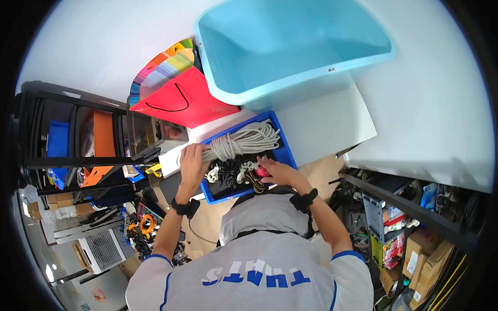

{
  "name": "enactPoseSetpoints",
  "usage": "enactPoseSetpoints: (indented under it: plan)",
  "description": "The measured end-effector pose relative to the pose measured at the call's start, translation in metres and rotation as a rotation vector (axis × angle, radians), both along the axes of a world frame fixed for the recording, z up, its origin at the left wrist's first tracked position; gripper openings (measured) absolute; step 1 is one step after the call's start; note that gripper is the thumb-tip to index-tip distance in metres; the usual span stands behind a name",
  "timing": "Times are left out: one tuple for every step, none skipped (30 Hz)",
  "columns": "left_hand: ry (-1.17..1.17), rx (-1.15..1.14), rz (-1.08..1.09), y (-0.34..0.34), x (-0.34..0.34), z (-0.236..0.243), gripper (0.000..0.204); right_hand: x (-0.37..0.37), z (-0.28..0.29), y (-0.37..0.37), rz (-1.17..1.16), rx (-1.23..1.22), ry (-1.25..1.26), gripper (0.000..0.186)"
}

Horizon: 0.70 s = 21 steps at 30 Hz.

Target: Sort various electronic cables and accessories into different containers.

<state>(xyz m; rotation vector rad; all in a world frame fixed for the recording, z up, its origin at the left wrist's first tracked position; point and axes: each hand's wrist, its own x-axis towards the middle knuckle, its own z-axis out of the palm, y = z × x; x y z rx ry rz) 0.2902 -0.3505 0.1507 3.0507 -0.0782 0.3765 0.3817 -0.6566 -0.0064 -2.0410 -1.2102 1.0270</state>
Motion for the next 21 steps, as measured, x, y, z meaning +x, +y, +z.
enactPoseSetpoints:
  plan:
    - [0.032,-0.145,0.071,-0.005,-0.009,0.012,0.045,0.002,0.013,0.0,-0.024,0.042,0.053,0.096]
    - [0.062,-0.292,0.142,-0.008,-0.02,0.017,0.047,0.003,0.026,-0.001,-0.047,0.082,0.107,0.097]
    - [0.038,-0.401,0.194,-0.006,-0.031,0.014,0.05,0.008,0.058,0.002,-0.056,0.112,0.187,0.103]
    - [0.005,-0.545,0.23,-0.012,-0.037,0.021,0.05,0.007,0.082,0.002,-0.084,0.155,0.222,0.106]
    - [0.131,-0.657,0.341,-0.024,-0.041,0.037,0.05,0.008,0.102,0.0,-0.096,0.112,0.262,0.108]
    - [0.252,-0.767,0.451,-0.032,-0.043,0.049,0.049,0.012,0.12,0.002,-0.108,0.071,0.297,0.11]
    - [0.287,-0.977,0.448,-0.033,-0.05,0.049,0.053,0.012,0.132,0.006,-0.09,0.071,0.295,0.11]
    - [0.276,-0.978,0.462,-0.04,-0.054,0.05,0.053,0.012,0.143,0.011,-0.143,0.316,0.446,0.113]
    - [0.208,-1.229,0.381,-0.061,-0.049,0.067,0.055,0.011,0.149,0.013,-0.205,0.559,0.596,0.117]
    - [0.132,-1.472,0.293,-0.079,-0.046,0.077,0.058,0.012,0.152,0.018,-0.195,0.558,0.598,0.117]
    - [0.118,-1.511,0.234,-0.088,-0.044,0.077,0.072,0.014,0.154,0.025,-0.195,0.68,0.808,0.118]
    - [0.131,-1.489,0.212,-0.092,-0.044,0.07,0.079,0.015,0.157,0.032,-0.191,0.799,1.024,0.121]
    - [0.165,-1.541,0.24,-0.096,-0.046,0.067,0.079,0.012,0.161,0.037,-0.26,0.843,0.945,0.116]
    - [0.201,-1.593,0.267,-0.1,-0.047,0.065,0.079,0.01,0.164,0.039,-0.255,0.844,0.943,0.116]
    - [0.157,-1.638,0.241,-0.104,-0.046,0.062,0.076,0.007,0.167,0.041,-0.303,0.829,0.943,0.112]
    - [0.137,-1.695,0.23,-0.107,-0.047,0.057,0.073,0.003,0.172,0.044,-0.356,0.815,0.942,0.108]
    - [0.106,-1.723,0.218,-0.11,-0.047,0.052,0.072,-0.001,0.181,0.045,-0.414,0.775,0.937,0.103]
    - [0.077,-1.752,0.209,-0.113,-0.05,0.048,0.07,-0.003,0.191,0.045,-0.415,0.779,0.934,0.103]
    - [0.11,-1.784,0.245,-0.114,-0.054,0.048,0.067,-0.006,0.201,0.045,-0.427,0.768,0.917,0.102]
    - [0.06,-1.808,0.226,-0.117,-0.057,0.044,0.066,-0.01,0.209,0.046,-0.439,0.756,0.9,0.102]
    - [0.092,-1.753,0.243,-0.116,-0.06,0.043,0.065,-0.01,0.215,0.047,-0.451,0.772,0.873,0.101]
